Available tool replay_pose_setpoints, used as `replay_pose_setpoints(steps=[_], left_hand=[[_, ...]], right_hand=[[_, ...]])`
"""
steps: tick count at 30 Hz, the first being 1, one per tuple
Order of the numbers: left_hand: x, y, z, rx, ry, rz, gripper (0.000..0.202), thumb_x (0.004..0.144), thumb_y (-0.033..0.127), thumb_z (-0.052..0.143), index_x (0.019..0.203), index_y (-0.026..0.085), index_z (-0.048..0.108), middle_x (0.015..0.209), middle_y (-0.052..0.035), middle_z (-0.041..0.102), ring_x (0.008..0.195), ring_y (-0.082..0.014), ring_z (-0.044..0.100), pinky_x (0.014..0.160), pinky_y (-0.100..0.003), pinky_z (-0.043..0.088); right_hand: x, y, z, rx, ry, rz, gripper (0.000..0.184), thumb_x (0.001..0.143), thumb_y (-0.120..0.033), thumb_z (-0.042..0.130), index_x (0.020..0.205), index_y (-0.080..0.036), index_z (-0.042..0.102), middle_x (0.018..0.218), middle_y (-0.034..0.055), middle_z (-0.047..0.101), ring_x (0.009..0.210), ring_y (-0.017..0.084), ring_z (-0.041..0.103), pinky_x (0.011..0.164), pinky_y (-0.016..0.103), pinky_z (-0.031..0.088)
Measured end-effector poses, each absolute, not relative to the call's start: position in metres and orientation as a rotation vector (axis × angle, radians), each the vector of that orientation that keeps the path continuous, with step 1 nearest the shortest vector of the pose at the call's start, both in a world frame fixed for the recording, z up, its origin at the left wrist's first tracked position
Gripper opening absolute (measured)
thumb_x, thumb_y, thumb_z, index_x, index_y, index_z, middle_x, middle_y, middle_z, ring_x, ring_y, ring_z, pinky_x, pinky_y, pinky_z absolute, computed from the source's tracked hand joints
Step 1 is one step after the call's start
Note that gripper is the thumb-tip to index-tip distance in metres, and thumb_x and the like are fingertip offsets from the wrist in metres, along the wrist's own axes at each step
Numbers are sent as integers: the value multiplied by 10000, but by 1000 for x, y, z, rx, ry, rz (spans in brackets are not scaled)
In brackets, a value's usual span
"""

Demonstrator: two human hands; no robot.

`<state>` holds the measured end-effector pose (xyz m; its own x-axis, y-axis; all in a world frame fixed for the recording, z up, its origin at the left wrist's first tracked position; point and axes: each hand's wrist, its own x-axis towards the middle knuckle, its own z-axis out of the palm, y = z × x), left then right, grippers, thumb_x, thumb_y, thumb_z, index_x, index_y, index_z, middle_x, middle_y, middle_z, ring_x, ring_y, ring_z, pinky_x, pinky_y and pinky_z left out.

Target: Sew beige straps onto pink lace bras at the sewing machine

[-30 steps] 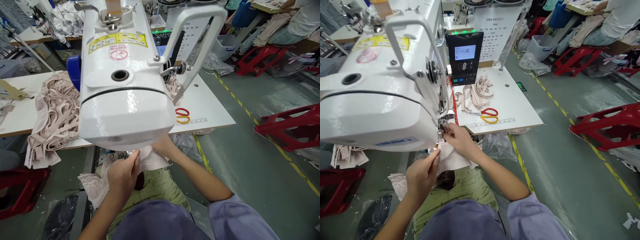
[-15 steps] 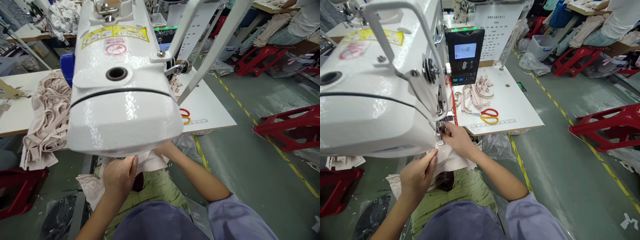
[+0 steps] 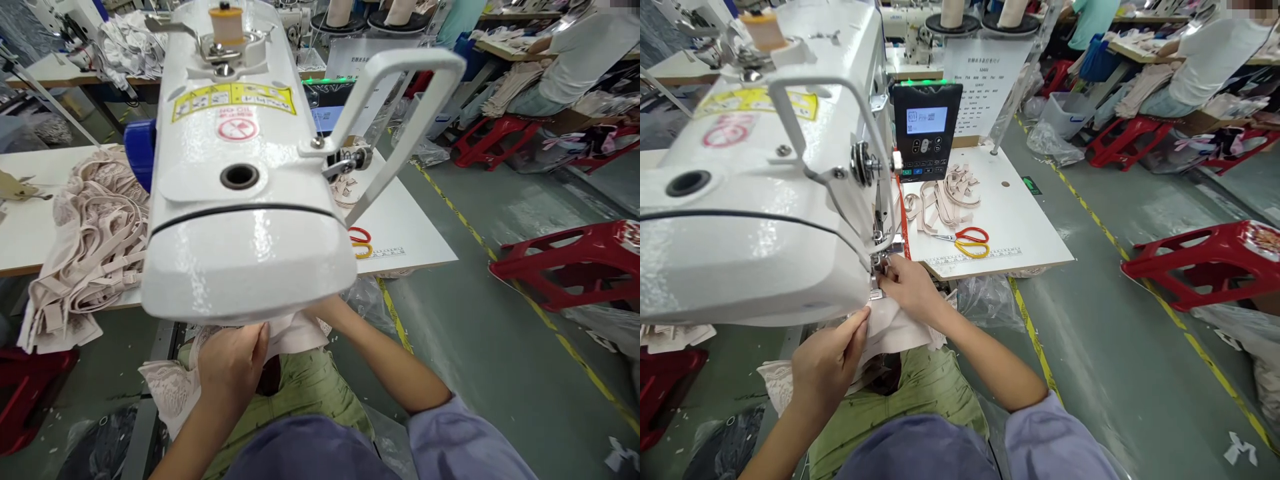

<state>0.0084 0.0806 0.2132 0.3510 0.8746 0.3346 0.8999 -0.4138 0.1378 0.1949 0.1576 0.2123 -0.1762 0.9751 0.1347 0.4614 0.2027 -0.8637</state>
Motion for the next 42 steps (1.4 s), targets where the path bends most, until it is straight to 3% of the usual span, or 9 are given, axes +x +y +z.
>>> replay_pose_setpoints(steps=[14,20,27,42], left_hand=[[-2,83,215,-2486,-1563,-538,304,984,325,471,1061,195,735,522,0,610,482,-174,540,501,-296,248],[-8,81,215,-2469,-1466,-633,231,969,265,524,1022,185,734,581,13,651,530,-156,562,539,-274,317],[-5,83,214,-2538,-1415,-653,244,964,258,525,1059,165,730,576,6,633,516,-149,526,536,-274,309],[3,86,218,-2553,-1383,-592,256,966,262,508,1030,176,740,539,1,615,486,-155,518,497,-283,264]], right_hand=[[194,159,212,-1326,-1665,965,131,861,-321,598,852,-193,621,626,-42,554,612,147,523,722,287,457],[192,156,214,-1331,-1622,993,111,842,-295,609,848,-187,637,627,-43,531,610,133,490,658,267,405],[196,155,211,-1328,-1641,972,174,855,-353,591,851,-184,630,617,-56,513,583,100,434,565,231,289],[204,154,201,-1320,-1577,944,141,871,-342,630,865,-202,642,578,-79,520,552,84,463,566,224,289]])
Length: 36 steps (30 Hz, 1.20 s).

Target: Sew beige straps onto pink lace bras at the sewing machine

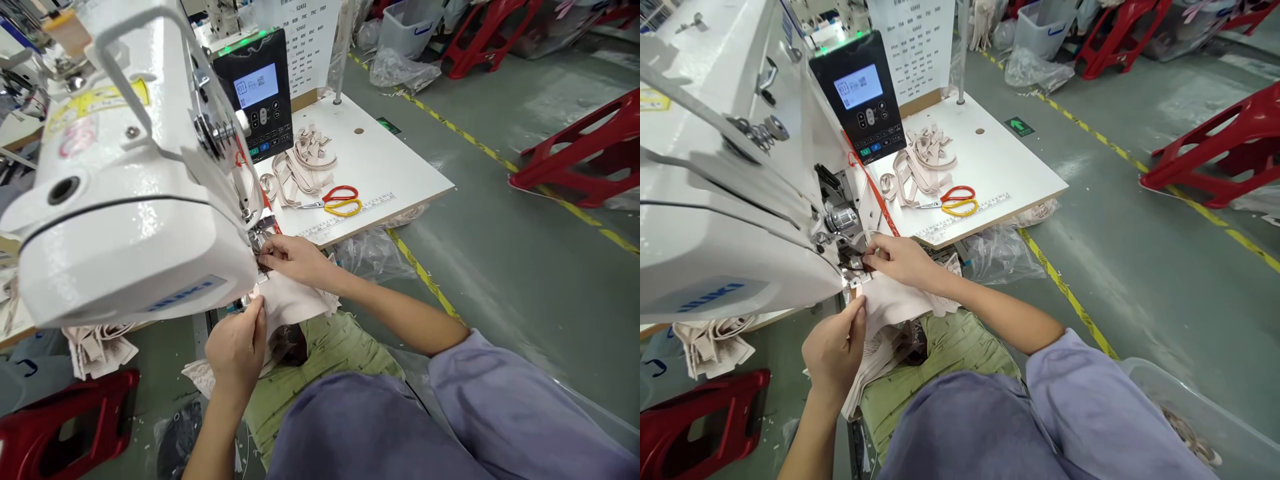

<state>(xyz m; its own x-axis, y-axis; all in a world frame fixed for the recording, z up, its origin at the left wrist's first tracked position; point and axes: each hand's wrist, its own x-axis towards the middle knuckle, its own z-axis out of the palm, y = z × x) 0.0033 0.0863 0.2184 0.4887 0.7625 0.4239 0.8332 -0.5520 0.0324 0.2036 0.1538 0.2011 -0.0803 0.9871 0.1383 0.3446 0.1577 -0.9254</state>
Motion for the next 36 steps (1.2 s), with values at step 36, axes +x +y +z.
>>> replay_pose_setpoints(steps=[36], left_hand=[[-14,43,198,-2868,-1052,-747,115,938,203,529,937,145,628,605,1,557,584,-171,461,590,-330,335]], right_hand=[[201,8,171,-641,-1929,338,147,869,-169,644,964,-224,743,800,31,728,737,160,713,678,249,570]])
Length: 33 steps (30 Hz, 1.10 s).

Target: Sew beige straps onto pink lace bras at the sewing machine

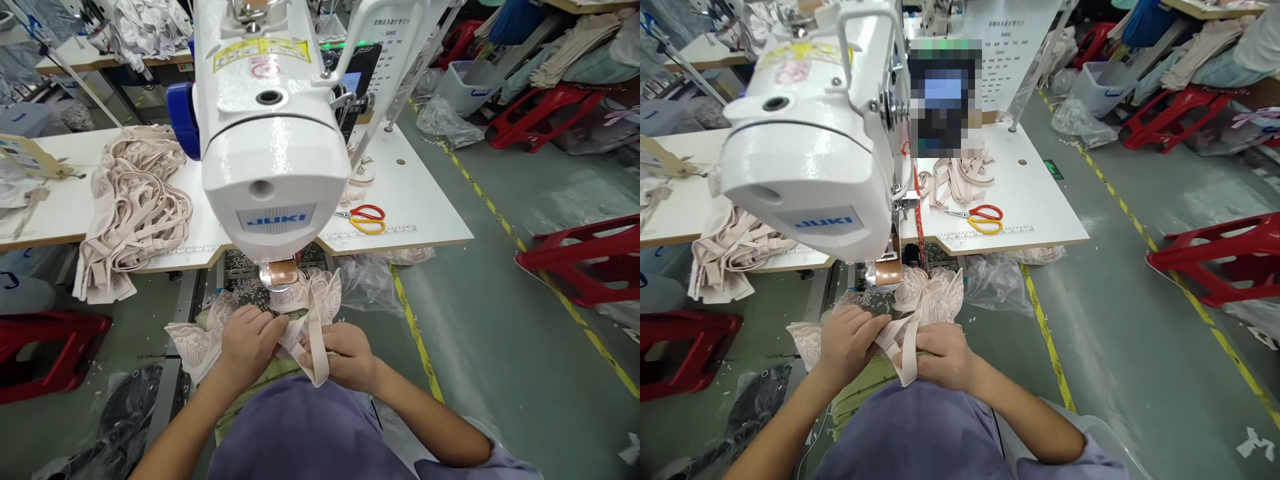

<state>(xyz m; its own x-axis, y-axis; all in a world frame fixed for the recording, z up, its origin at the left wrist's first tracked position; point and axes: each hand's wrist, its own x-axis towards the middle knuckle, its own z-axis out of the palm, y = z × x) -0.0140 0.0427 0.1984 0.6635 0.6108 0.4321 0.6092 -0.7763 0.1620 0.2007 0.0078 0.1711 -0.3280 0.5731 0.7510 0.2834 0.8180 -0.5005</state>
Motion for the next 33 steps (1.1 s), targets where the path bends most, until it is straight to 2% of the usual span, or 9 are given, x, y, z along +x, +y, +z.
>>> replay_pose_setpoints(steps=[6,9,11,18,26,33], left_hand=[[-16,42,200,2847,1036,829,125,952,207,504,1004,155,604,618,-3,590,574,-159,484,586,-315,347],[-19,43,201,2796,856,930,151,938,178,519,1079,163,571,671,-15,636,579,-145,511,590,-297,375],[-22,43,202,2754,714,961,147,916,148,536,1057,175,564,693,-18,646,578,-137,518,586,-287,381],[-24,37,200,2663,559,980,65,906,142,503,899,190,546,533,60,435,476,-124,382,525,-285,311],[-28,31,201,2702,522,1032,111,870,113,572,961,177,567,537,70,429,488,-121,371,514,-290,315],[-28,25,203,2725,533,1028,107,865,99,543,807,187,561,515,63,407,477,-119,373,497,-303,323]], right_hand=[[198,8,171,-655,-1956,346,123,887,-208,630,948,-226,734,821,43,739,752,157,721,683,244,582],[198,8,172,-621,-1872,439,146,880,-199,637,1006,-195,711,846,70,724,830,181,732,728,259,597],[197,8,173,-600,-1824,510,153,889,-199,628,1024,-184,698,847,77,713,853,180,732,751,259,604],[196,4,171,-501,-1790,657,117,907,-220,616,992,-189,691,858,68,728,875,176,734,816,262,613],[193,3,172,-431,-1758,696,125,886,-185,637,1000,-183,689,815,54,739,861,187,739,788,278,624],[189,-1,170,-412,-1725,738,143,874,-182,657,1010,-205,696,814,37,745,817,185,747,758,275,638]])
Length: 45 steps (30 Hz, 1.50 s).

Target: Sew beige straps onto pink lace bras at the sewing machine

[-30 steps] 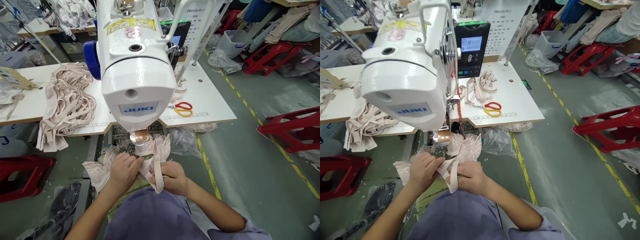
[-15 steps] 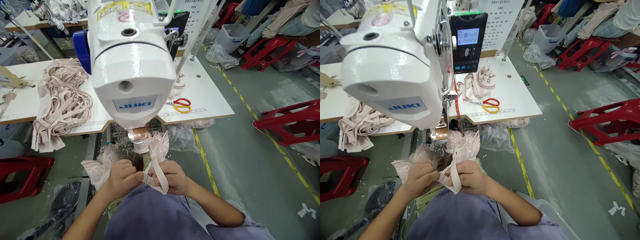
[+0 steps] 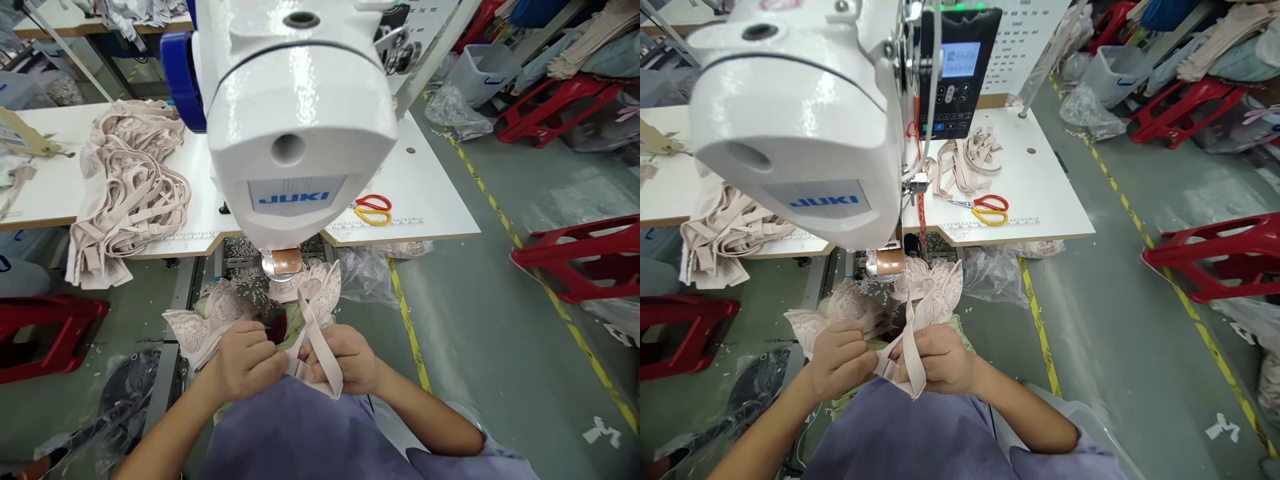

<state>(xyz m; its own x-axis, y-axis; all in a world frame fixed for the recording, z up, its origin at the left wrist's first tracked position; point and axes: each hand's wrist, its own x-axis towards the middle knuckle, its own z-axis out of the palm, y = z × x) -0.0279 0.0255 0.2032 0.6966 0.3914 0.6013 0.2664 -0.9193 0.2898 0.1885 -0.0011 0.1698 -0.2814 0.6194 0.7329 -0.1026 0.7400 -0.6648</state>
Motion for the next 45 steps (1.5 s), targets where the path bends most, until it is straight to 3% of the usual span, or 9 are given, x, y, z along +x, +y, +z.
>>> replay_pose_setpoints(steps=[14,21,24,27,30,33,37,41,45], left_hand=[[-30,23,210,2746,524,1075,110,873,88,552,868,192,588,494,68,445,461,-113,378,482,-300,309],[-31,20,202,2633,639,1041,67,883,136,549,851,179,589,514,52,468,478,-122,389,515,-296,291],[-36,16,194,2261,1036,737,148,920,232,517,898,191,658,633,1,623,555,-136,526,546,-268,341],[-43,10,179,1489,1373,537,273,934,375,517,875,183,702,724,-28,694,632,-161,609,558,-241,400],[-49,5,160,747,1379,588,382,817,525,666,907,157,713,718,-39,715,610,-174,629,564,-253,463],[-51,2,148,432,1286,699,460,693,464,810,1014,148,717,773,-55,749,659,-191,677,604,-261,508],[-47,-1,151,424,1221,798,483,690,417,829,1076,148,718,878,-77,768,745,-210,708,653,-271,536],[-43,-2,157,471,1230,784,493,698,434,819,1091,156,713,905,-78,769,751,-214,711,676,-288,550],[-64,11,156,629,1330,669,536,715,513,772,1096,145,689,880,-87,758,734,-226,699,660,-304,544]], right_hand=[[189,-2,171,-463,-1752,755,73,901,-203,632,937,-206,696,769,35,722,789,177,743,745,259,637],[188,-7,168,-435,-1764,775,147,896,-193,632,1032,-196,688,836,58,726,839,179,733,773,267,621],[202,3,154,-677,-1921,752,167,915,-266,618,1056,-221,695,976,67,734,934,176,709,830,279,588],[235,33,116,-1252,-1823,752,251,919,-398,598,1098,-245,686,1084,72,720,1054,211,659,949,370,527],[276,69,60,-1769,-1386,925,429,875,-521,596,1185,-227,636,1196,105,672,1170,256,591,1049,445,438],[297,91,10,-1843,-1300,1062,489,833,-565,599,1131,-180,646,1149,146,681,1128,292,601,1013,460,447],[290,93,-31,-1810,-1307,1205,466,844,-587,521,1013,-171,644,1024,132,699,973,268,637,858,390,507],[286,86,-42,-1876,-1261,1130,458,802,-644,516,829,-190,576,843,75,642,824,234,582,776,366,472],[306,78,-25,-1952,-1188,948,474,776,-664,521,614,-241,382,654,-5,457,719,190,451,716,322,399]])
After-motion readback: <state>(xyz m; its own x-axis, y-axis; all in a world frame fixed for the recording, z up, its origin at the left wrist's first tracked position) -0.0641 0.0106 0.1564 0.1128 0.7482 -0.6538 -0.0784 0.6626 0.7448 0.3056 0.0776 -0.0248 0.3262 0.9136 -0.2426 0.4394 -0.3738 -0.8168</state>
